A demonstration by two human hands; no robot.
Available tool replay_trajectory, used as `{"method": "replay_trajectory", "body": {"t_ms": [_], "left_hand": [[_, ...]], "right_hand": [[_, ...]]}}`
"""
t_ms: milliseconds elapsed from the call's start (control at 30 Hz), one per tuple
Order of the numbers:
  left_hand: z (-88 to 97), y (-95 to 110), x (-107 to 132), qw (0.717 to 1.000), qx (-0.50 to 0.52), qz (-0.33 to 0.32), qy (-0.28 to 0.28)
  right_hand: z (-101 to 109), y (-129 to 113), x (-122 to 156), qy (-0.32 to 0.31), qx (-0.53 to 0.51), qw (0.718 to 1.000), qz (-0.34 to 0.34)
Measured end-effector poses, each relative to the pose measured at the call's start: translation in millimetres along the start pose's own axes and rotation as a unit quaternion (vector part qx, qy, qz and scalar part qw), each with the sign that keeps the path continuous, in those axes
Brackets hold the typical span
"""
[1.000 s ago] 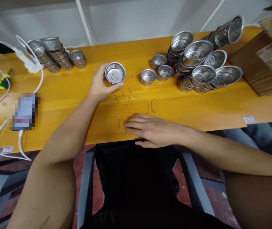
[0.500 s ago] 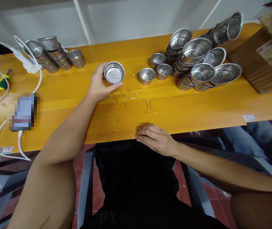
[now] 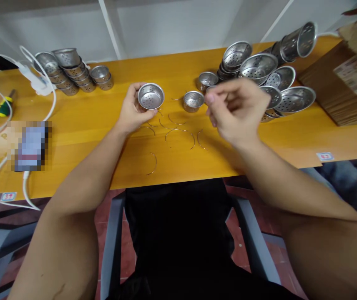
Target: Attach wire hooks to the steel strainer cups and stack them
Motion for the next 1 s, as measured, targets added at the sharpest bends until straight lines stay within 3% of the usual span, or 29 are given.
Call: {"method": "replay_trajectory", "body": {"t_ms": [133,233,400,600,733,833,1000], "left_hand": [[-0.4,14,6,0.998,0.054,0.018,-0.028],[-2.9,19,10,0.997,0.072,0.024,-0.030],[-14.6,7,10,0.999,0.034,0.000,-0.005],[-21.1,2,11,0.999,0.021,-0.016,-0.034],[-19.4,6,12,0.998,0.035,-0.019,-0.050],[-18.1,5,11,0.996,0.068,-0.022,-0.060],[-16.6,2,10,0.985,0.129,-0.045,-0.110]], "right_hand": [[-25,-6,-63,-0.011,-0.081,0.997,-0.011],[-49,-15,-80,-0.047,-0.120,0.991,-0.025],[-74,-26,-62,-0.093,-0.080,0.992,-0.032],[-72,-15,-49,-0.118,0.064,0.991,0.006],[-73,-7,-49,-0.141,0.098,0.985,0.022],[-81,9,-52,-0.132,0.055,0.989,0.047],[-103,42,-59,-0.063,-0.166,0.980,0.089]]}}
Point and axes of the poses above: each hand's wrist, its own x-axis away from the middle knuckle, its own z-axis out of the back of the hand, y = z × x, the point moved 1 cm from there along -x, towards the middle knuckle, and after that the axes turned 1 degree about y, right-handed, at the moved point
